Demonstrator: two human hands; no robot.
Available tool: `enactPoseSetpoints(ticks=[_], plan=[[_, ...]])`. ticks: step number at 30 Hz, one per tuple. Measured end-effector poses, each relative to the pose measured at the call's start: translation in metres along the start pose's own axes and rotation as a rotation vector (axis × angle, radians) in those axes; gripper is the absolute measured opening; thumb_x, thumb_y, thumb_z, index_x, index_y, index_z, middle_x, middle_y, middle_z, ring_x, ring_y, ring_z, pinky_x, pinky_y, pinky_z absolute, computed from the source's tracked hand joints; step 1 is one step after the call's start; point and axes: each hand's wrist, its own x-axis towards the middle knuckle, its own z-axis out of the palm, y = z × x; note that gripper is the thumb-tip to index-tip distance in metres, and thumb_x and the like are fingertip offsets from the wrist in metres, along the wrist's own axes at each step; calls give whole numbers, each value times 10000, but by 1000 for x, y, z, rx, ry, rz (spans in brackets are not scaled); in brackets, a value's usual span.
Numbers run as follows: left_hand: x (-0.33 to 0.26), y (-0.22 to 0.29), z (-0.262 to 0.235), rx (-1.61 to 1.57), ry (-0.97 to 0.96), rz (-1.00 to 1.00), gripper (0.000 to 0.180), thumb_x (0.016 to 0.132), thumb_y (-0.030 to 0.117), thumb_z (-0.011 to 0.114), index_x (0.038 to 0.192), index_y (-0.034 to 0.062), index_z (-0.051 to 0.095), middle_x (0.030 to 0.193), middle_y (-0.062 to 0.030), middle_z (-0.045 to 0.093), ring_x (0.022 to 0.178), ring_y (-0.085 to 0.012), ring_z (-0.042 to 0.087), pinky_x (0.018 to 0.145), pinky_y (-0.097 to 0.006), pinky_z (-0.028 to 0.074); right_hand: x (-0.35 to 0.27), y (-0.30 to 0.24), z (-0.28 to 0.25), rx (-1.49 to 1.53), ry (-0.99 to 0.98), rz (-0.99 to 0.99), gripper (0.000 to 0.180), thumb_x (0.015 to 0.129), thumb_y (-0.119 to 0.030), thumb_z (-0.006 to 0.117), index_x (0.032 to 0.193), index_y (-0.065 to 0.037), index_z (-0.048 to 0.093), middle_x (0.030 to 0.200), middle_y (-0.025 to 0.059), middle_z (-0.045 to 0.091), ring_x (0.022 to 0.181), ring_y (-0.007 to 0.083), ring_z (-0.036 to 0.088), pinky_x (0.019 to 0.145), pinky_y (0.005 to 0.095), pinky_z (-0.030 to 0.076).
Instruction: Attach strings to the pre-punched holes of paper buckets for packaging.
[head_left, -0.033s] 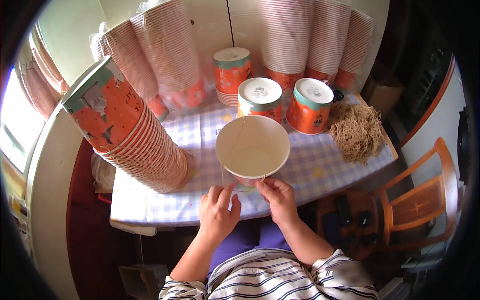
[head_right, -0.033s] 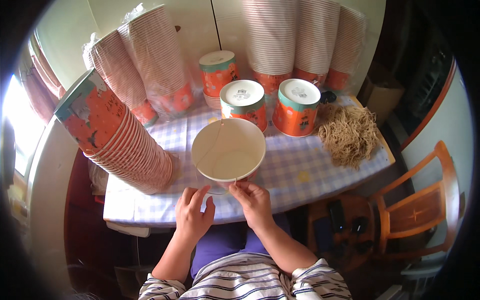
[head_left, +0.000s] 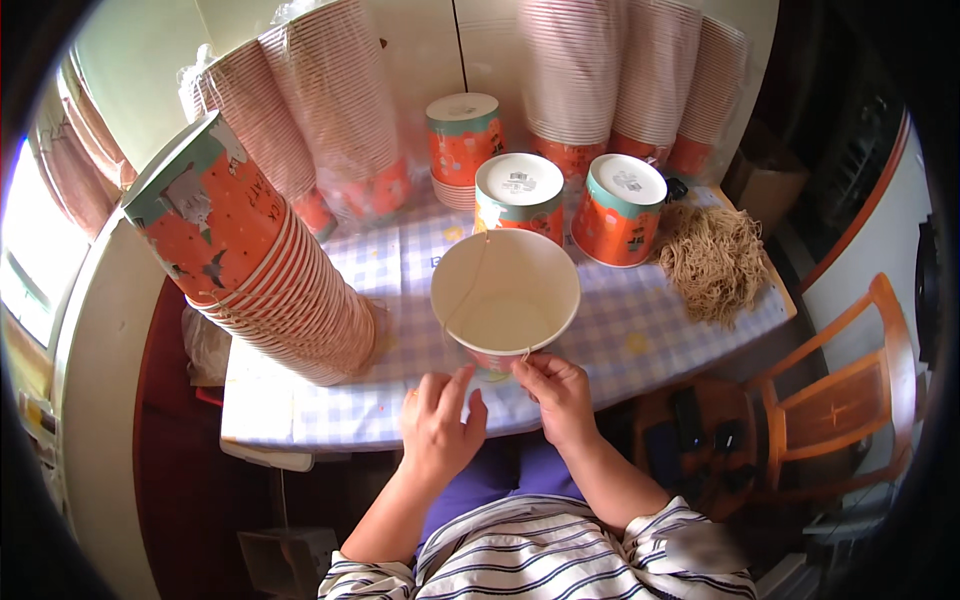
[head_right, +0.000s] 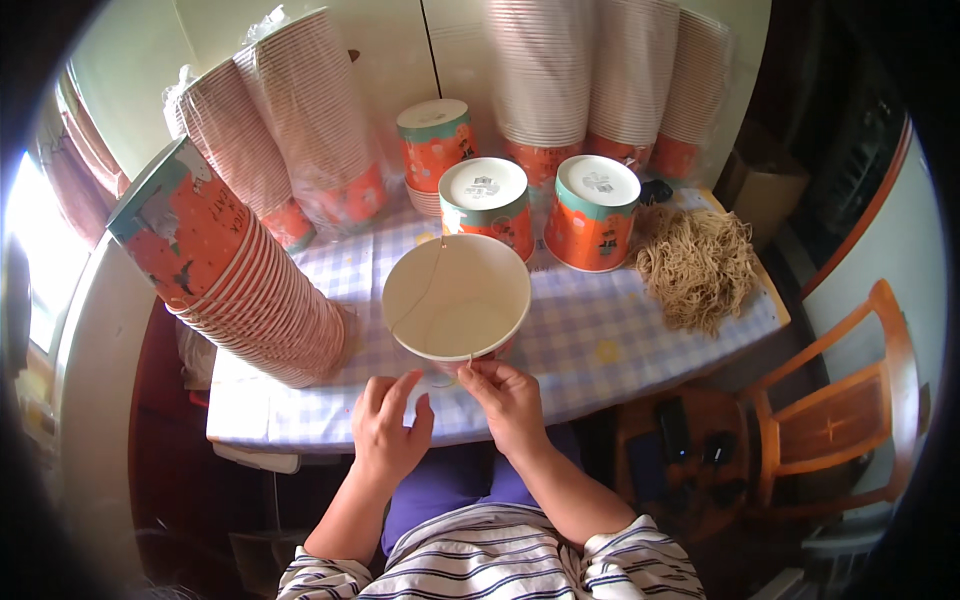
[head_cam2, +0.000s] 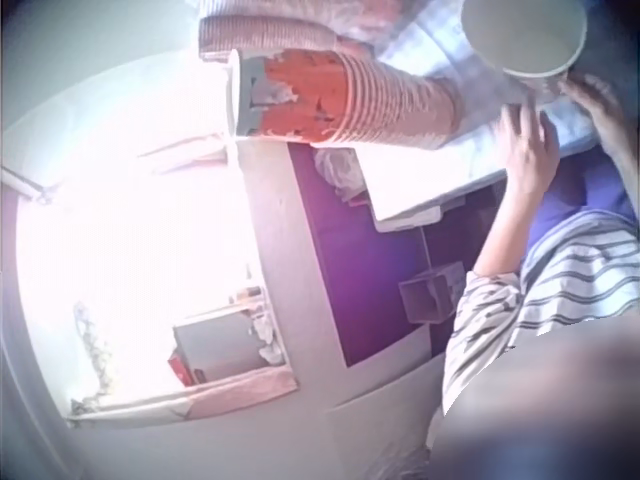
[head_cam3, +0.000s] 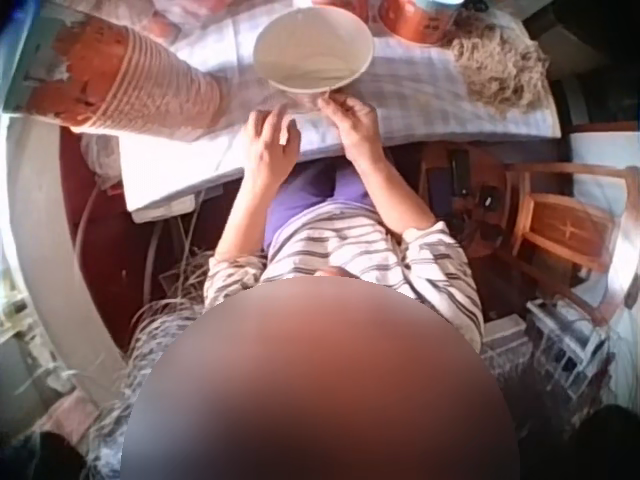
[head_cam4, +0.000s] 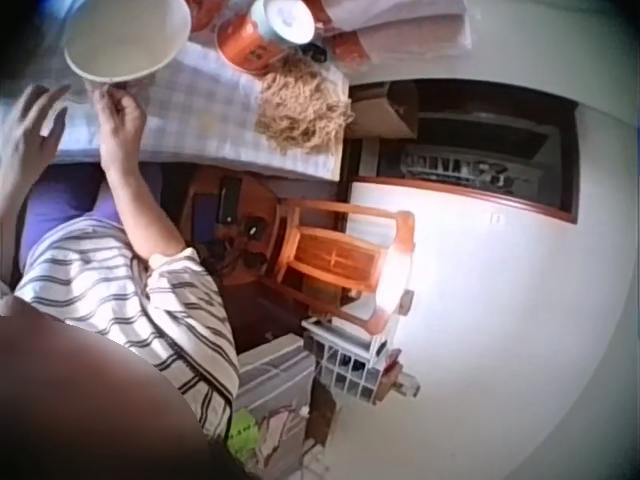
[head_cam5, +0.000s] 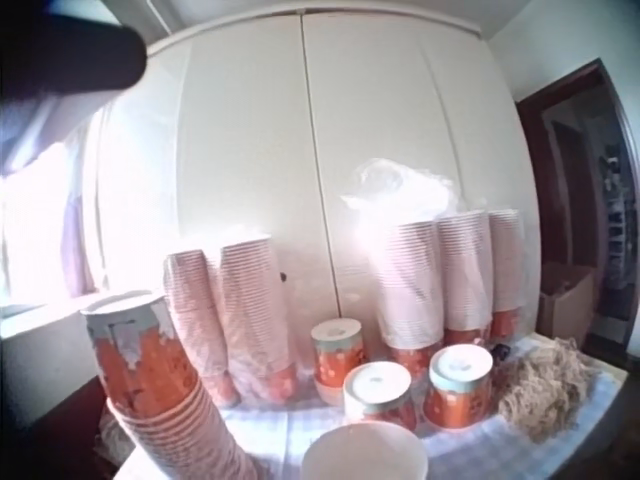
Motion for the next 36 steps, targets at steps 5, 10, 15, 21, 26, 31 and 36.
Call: enactPoseSetpoints(ticks=[5, 10, 15, 21, 26, 31, 36], plan=[[3, 11, 16, -99, 60, 137, 340, 721, 8, 700, 1052, 39, 628, 963, -133, 607, 640, -216, 599, 548, -301, 483, 3, 3, -4, 86, -92, -2, 181, 884, -121, 669, 999, 19, 666, 893, 32, 672, 812, 62, 598, 749, 203, 475], [-1, 9, 35, -361, -5, -30, 199, 760, -37, 683, 945, 25, 646, 839, -129, 636, 595, -219, 609, 502, -297, 481, 1, -8, 1, 91, -39, 0, 129, 860, -99, 678, 954, -12, 669, 720, -20, 599, 618, 38, 467, 567, 184, 354], [-1, 9, 39, -359, 34, -18, 181, 764, -40, 683, 930, 20, 641, 733, -114, 629, 589, -234, 615, 515, -299, 492, -4, 3, -11, 82, -87, -21, 169, 888, -80, 651, 1024, 20, 647, 923, 35, 664, 837, 66, 598, 777, 207, 480], [-3, 11, 42, -347, 36, 7, 178, 756, -54, 674, 915, 14, 632, 771, -119, 637, 593, -247, 615, 515, -310, 495, -5, 7, -3, 106, -29, -91, 111, 884, -46, 647, 981, 8, 643, 870, 9, 645, 778, 41, 568, 723, 192, 466], [-7, 13, 41, -315, -6, 7, 224, 709, -22, 669, 917, 37, 610, 785, -105, 603, 675, -290, 588, 619, -369, 487, -5, 8, 0, 42, -5, -131, 109, 887, -54, 648, 975, 9, 647, 787, -9, 622, 679, 20, 524, 628, 170, 437], [-1, 18, 36, -267, 46, 126, 217, 671, -45, 663, 865, 36, 605, 739, -90, 586, 655, -275, 581, 609, -358, 477, -2, 4, 1, 49, 23, -121, 113, 888, -79, 652, 949, 16, 653, 787, -7, 623, 697, 24, 524, 626, 177, 417], [-3, 15, 37, -261, 24, 179, 222, 667, -17, 661, 872, 34, 592, 733, -75, 556, 661, -257, 561, 633, -360, 462, 0, -7, 12, 53, 82, -120, 87, 865, -76, 662, 888, 7, 646, 733, -25, 578, 649, 32, 464, 590, 189, 358]])
